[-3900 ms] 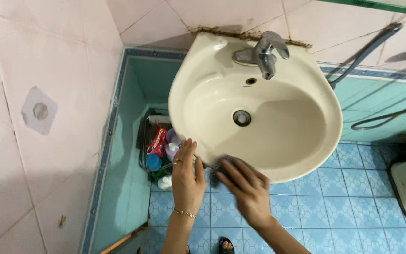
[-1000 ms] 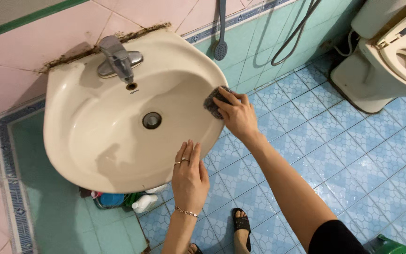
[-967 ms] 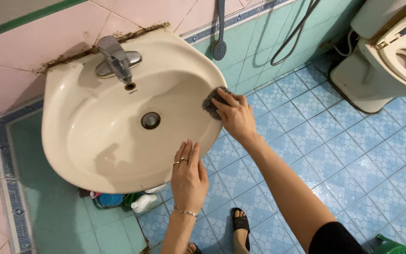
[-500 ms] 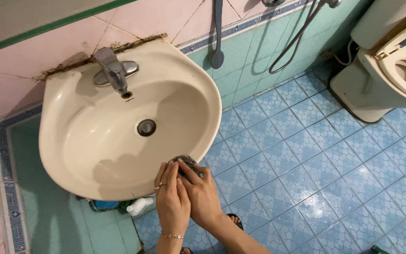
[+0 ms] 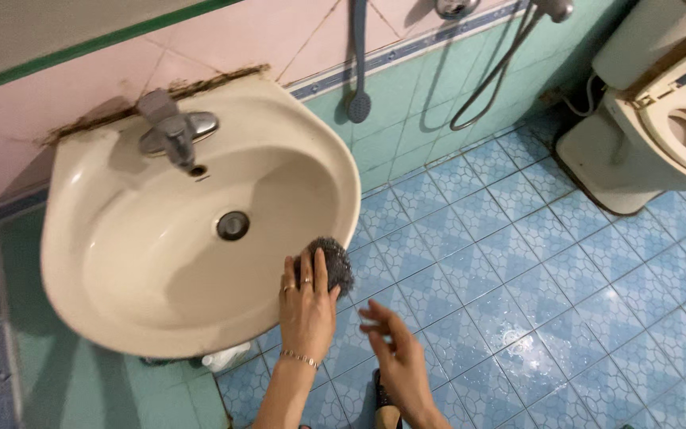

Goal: The person scrubs a white ceramic bathroom sink using a dark scouring pad. They clean the basin, the faucet, and the surrounding rim. The person turns on the tap to rinse the sink and the pad during the process.

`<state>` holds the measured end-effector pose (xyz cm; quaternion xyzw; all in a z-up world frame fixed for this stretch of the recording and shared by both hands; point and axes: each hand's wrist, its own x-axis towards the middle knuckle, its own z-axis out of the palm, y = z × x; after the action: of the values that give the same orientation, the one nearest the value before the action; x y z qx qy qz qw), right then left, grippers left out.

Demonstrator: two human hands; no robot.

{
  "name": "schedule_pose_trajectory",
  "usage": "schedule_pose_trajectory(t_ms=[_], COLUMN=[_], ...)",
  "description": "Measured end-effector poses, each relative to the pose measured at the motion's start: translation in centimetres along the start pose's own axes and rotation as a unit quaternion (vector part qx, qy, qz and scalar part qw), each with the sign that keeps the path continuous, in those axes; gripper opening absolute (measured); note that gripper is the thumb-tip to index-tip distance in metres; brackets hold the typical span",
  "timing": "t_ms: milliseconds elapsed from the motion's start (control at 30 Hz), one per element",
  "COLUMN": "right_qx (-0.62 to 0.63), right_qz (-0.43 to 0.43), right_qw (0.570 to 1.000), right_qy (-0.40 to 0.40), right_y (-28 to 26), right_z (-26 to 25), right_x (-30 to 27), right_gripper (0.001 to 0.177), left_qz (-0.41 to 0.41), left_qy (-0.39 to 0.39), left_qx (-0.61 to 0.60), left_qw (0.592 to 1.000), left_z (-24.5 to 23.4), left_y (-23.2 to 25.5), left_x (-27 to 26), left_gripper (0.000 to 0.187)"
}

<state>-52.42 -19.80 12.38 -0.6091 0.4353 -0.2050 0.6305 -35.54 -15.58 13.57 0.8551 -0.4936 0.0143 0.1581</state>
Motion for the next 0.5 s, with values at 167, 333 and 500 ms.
schedule_pose_trajectory(t_ms=[167,333,500], right_qx=[0.020,0.051,0.040], right_qz=[0.043,0.084,0.109], right_qw=[0.999,0.995,0.992], right_qy=[0.002,0.005,0.052], right_y=[5.0,7.4,6.4], right_z=[-1.3,-3.6,-5.5], right_x=[-0.3,0.6,2.1], right_gripper=[0.050,0.051,0.052], left_qz=[-0.003,-0.008,-0.036], left_qy=[-0.021,0.012,0.023], left_qx=[-0.004,0.075,0.078], left_qw=[1.000,0.997,0.996], left_z=[3.5,5.9,5.5], left_y=[2.4,3.1,3.6], left_x=[7.1,15.3,19.3], left_gripper=[0.071,0.072,0.071])
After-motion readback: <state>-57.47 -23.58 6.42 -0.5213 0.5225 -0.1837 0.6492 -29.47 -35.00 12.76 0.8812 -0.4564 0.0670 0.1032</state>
